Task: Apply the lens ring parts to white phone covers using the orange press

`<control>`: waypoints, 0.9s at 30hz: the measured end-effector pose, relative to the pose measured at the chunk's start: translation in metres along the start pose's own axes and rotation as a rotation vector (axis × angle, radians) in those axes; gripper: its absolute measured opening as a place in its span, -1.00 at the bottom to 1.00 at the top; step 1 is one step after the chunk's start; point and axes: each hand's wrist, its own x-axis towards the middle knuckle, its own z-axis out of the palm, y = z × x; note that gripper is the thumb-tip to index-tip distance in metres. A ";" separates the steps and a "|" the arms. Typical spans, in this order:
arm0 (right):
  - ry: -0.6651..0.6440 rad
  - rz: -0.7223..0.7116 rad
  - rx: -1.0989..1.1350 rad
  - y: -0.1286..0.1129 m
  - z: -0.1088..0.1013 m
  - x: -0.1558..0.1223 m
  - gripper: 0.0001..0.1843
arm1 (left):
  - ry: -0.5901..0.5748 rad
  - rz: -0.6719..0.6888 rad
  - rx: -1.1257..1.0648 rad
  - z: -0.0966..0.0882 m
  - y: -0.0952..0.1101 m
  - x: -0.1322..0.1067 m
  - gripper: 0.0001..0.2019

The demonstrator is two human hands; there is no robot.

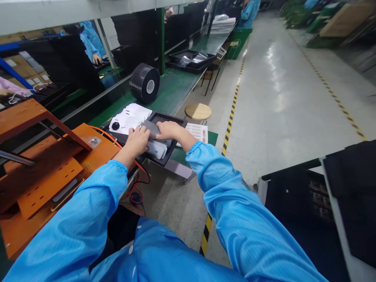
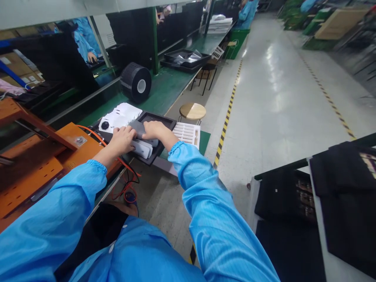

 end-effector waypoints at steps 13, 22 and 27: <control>0.025 0.039 0.050 0.010 0.009 0.009 -0.24 | -0.067 0.048 -0.032 0.009 -0.020 -0.022 -0.66; 0.146 0.098 0.031 -0.016 0.028 0.000 -0.28 | -0.028 0.077 -0.048 0.018 -0.007 -0.018 -0.69; 0.166 0.138 -0.022 0.011 0.024 0.007 -0.42 | -0.014 0.086 -0.120 0.014 0.004 0.004 -0.69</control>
